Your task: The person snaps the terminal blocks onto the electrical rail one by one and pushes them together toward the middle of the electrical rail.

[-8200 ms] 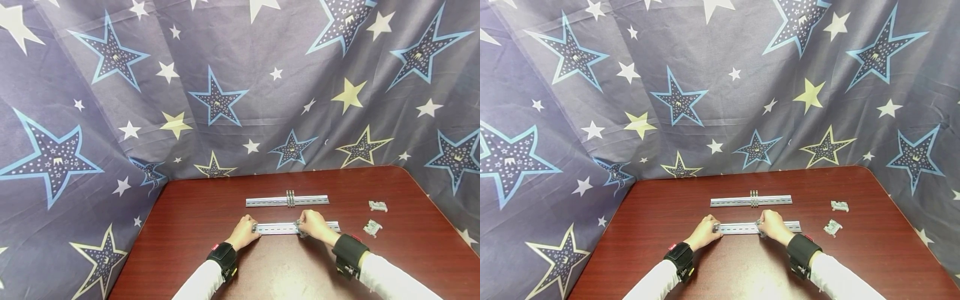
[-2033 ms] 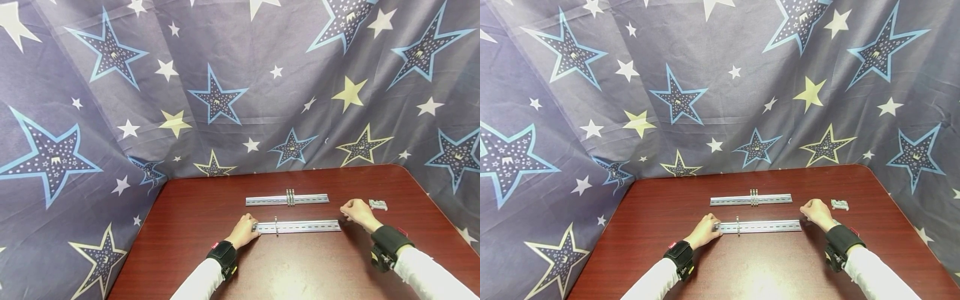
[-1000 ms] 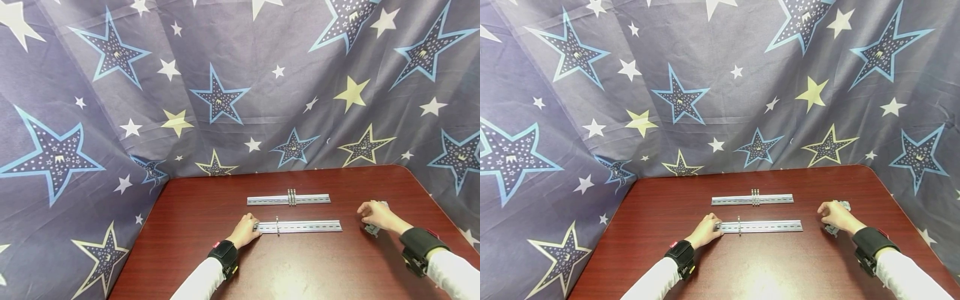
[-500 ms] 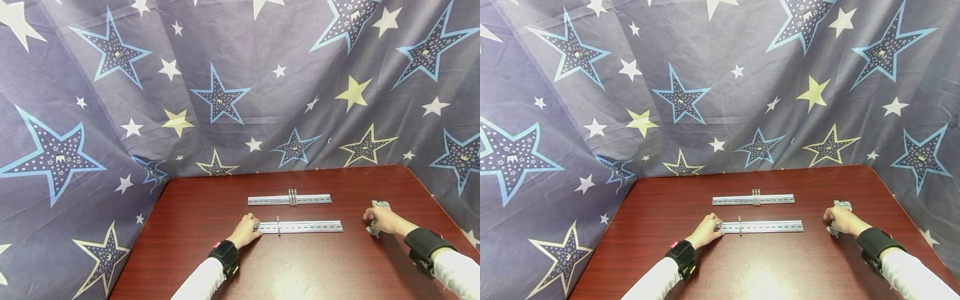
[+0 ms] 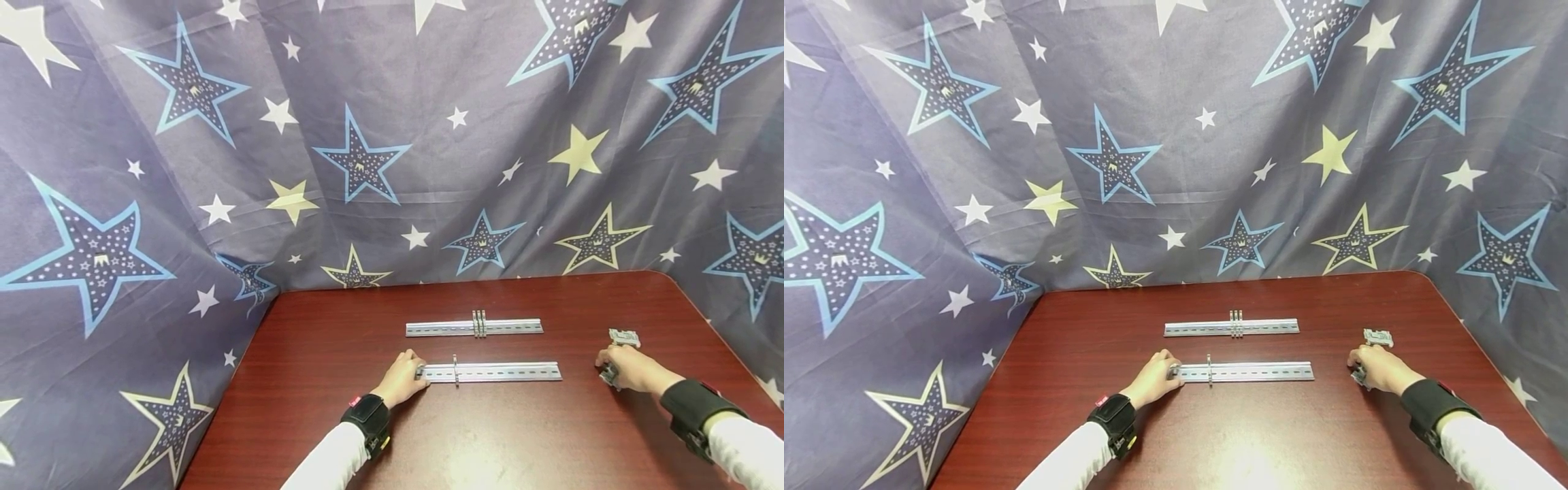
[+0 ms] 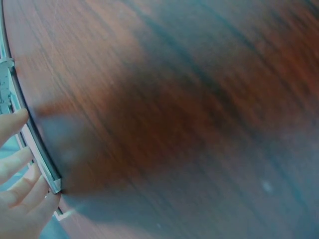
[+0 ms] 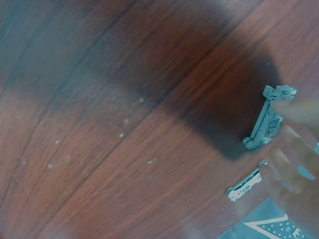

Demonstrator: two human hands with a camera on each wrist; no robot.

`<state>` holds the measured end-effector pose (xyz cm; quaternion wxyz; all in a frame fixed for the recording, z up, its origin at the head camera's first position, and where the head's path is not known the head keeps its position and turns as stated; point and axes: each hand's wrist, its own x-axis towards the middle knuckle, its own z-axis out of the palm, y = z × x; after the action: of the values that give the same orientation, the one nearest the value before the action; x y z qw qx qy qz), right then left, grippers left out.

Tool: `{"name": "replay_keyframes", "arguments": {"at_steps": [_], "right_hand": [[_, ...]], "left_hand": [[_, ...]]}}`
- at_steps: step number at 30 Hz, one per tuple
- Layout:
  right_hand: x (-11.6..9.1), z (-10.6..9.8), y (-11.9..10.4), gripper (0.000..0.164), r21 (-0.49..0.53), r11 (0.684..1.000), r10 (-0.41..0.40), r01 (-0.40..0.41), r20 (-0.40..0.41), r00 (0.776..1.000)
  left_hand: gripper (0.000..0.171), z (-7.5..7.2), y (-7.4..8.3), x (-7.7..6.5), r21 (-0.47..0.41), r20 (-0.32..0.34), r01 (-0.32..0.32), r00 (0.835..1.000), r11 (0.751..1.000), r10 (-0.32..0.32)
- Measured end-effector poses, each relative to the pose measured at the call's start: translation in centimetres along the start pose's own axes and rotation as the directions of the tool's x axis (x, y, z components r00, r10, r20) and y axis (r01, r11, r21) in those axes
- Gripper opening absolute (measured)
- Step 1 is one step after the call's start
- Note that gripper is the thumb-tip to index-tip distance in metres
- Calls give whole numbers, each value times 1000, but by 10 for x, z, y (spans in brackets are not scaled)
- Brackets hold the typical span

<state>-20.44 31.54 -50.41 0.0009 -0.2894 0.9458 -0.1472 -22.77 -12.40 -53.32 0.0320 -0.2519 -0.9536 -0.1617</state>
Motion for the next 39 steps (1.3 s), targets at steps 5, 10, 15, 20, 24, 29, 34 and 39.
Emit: {"name": "replay_keyframes", "arguments": {"at_steps": [5,10,15,20,24,29,34,39], "right_hand": [[-3,3,1,33,-36,999,-6,6,-19,1000],[-5,6,2,35,-47,999,13,-14,-35,999],[-8,8,3,34,-30,998,48,-49,-45,998],[-8,8,4,31,13,998,56,-55,-63,996],[-7,8,4,30,43,995,89,-86,-53,995],[-7,9,4,33,42,996,83,-81,-63,995],[-7,10,4,35,-3,998,66,-67,-90,994],[-6,9,4,33,-21,997,66,-68,-98,993]], "left_hand": [[34,1,0,-1,-6,0,8,1000,1000,-8],[33,0,1,-2,-3,-4,4,1000,1000,-4],[33,0,2,-2,0,-10,-8,1000,1000,8],[34,0,2,-2,0,-10,-6,1000,1000,6],[33,0,2,-2,7,-17,-17,1000,1000,17],[33,1,2,-2,14,-20,-16,1000,1000,16],[33,1,2,-1,17,-20,-17,1000,1000,17],[34,0,2,-1,14,-9,-7,1000,1000,7]]}}
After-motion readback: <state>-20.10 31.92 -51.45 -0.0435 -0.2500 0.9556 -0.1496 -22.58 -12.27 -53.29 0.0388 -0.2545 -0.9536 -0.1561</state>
